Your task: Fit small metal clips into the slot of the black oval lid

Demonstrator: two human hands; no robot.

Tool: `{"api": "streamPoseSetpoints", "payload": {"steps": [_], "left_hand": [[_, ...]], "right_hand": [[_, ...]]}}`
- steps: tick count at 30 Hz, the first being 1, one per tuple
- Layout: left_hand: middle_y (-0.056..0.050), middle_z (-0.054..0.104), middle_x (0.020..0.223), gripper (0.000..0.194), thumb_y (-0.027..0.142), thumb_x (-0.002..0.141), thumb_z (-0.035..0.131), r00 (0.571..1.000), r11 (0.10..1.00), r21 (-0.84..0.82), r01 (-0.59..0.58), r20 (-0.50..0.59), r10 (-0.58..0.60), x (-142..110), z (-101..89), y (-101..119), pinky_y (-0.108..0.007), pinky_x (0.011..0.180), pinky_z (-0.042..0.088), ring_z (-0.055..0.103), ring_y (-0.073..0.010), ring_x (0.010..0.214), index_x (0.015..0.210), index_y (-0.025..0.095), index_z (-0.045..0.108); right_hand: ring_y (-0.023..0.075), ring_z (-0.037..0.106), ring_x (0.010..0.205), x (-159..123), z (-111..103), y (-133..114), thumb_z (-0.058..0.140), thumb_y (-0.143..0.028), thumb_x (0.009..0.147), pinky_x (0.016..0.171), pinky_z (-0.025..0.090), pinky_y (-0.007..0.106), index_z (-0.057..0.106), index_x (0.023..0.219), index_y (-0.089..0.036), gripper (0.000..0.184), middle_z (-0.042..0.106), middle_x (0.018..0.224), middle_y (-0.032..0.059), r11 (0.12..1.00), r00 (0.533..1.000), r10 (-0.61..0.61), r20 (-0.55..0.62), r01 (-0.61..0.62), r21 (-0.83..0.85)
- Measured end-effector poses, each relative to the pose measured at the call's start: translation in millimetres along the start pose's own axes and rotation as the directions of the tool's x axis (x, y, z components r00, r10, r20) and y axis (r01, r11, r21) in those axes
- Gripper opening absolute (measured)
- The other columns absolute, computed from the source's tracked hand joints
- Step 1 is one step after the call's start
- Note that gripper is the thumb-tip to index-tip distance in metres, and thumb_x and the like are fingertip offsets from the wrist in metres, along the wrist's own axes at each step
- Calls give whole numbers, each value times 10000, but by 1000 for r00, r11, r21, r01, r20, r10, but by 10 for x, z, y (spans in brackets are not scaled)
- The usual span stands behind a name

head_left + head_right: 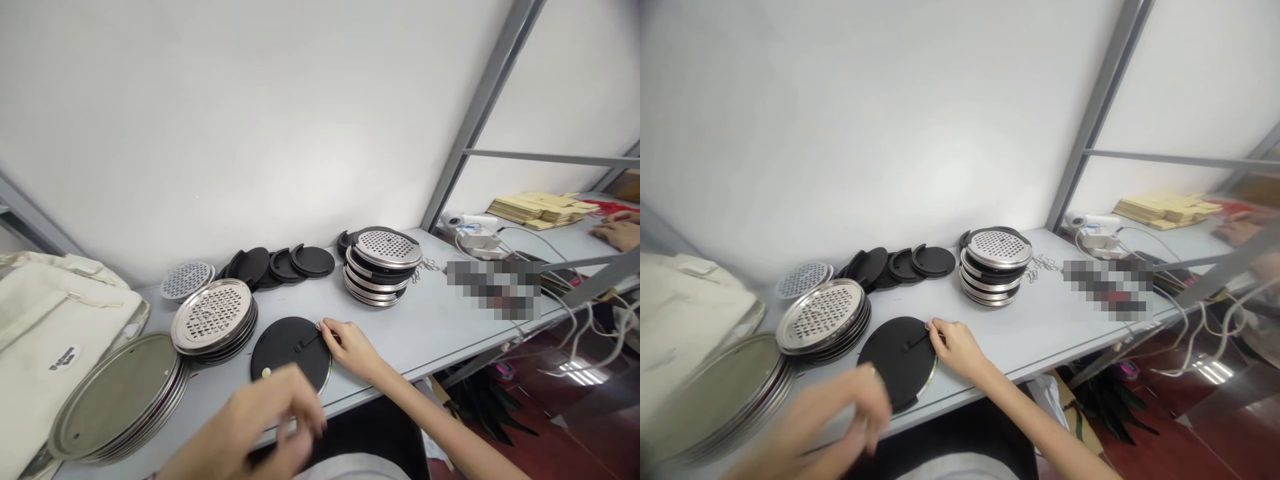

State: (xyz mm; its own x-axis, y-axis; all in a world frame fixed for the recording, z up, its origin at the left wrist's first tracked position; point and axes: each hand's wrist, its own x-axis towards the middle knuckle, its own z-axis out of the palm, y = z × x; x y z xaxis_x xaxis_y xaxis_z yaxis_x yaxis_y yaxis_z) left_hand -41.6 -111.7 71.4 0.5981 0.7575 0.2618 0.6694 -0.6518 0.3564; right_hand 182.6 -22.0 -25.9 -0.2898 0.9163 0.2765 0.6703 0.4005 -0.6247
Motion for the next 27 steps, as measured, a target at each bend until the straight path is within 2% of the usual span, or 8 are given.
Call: {"api": "streamPoseSetpoints", "payload": {"steps": [1,3,5,7,12,19,22,27], "left_hand": [[-19,635,894,273,381,933,366,995,999,-1,36,93,-36,169,40,-54,-275,608,461,575,-150,734,921,270,615],[-28,610,825,246,397,910,398,990,989,94,111,78,-118,465,176,-199,-297,640,440,561,-172,724,867,213,556],[-45,597,824,283,461,876,455,991,968,227,103,65,-121,662,351,-360,-338,693,431,566,-217,773,868,188,528],[-62,594,852,304,469,886,443,992,950,302,76,74,-103,765,511,-490,-359,720,425,571,-240,799,894,176,522],[-59,590,874,252,339,951,341,985,958,272,-90,164,46,876,697,-595,-305,690,413,584,-200,785,923,175,531],[-40,624,871,222,318,933,388,964,956,205,-210,205,168,1050,773,-676,-281,639,392,599,-182,750,985,187,560],[-32,632,822,196,322,903,441,962,961,175,-215,205,178,1097,792,-708,-266,613,374,590,-169,700,905,183,579],[-19,620,756,188,325,881,471,980,979,144,-147,158,124,1068,784,-702,-257,588,349,572,-159,666,822,180,574]], "right_hand": [[105,405,486,1,0,2,316,-291,968,540,272,227,419,653,-205,343,419,543,-44,1000,1000,7,-10,-7,4],[105,400,486,2,-6,0,316,-297,969,534,272,226,418,648,-205,349,414,538,-46,1000,1000,19,-24,-19,16],[104,388,481,4,-14,-6,313,-302,970,524,269,226,414,643,-205,355,402,530,-49,999,999,26,-31,-25,32],[104,382,481,6,-18,-9,314,-303,970,522,269,226,419,642,-204,358,404,529,-49,999,999,30,-38,-28,42],[108,376,481,12,1,18,317,-312,965,518,285,223,447,651,-203,357,421,529,-44,997,995,61,-79,-58,50],[118,447,501,24,17,40,307,-314,972,537,312,218,457,686,-208,340,483,559,-33,997,997,61,-55,-58,43],[122,485,520,32,24,42,302,-293,975,550,321,218,468,699,-209,333,515,583,-25,999,998,46,-33,-45,23],[129,528,549,22,37,44,323,-274,969,572,341,218,505,720,-205,315,549,606,-14,999,999,39,-10,-39,-18]]}}
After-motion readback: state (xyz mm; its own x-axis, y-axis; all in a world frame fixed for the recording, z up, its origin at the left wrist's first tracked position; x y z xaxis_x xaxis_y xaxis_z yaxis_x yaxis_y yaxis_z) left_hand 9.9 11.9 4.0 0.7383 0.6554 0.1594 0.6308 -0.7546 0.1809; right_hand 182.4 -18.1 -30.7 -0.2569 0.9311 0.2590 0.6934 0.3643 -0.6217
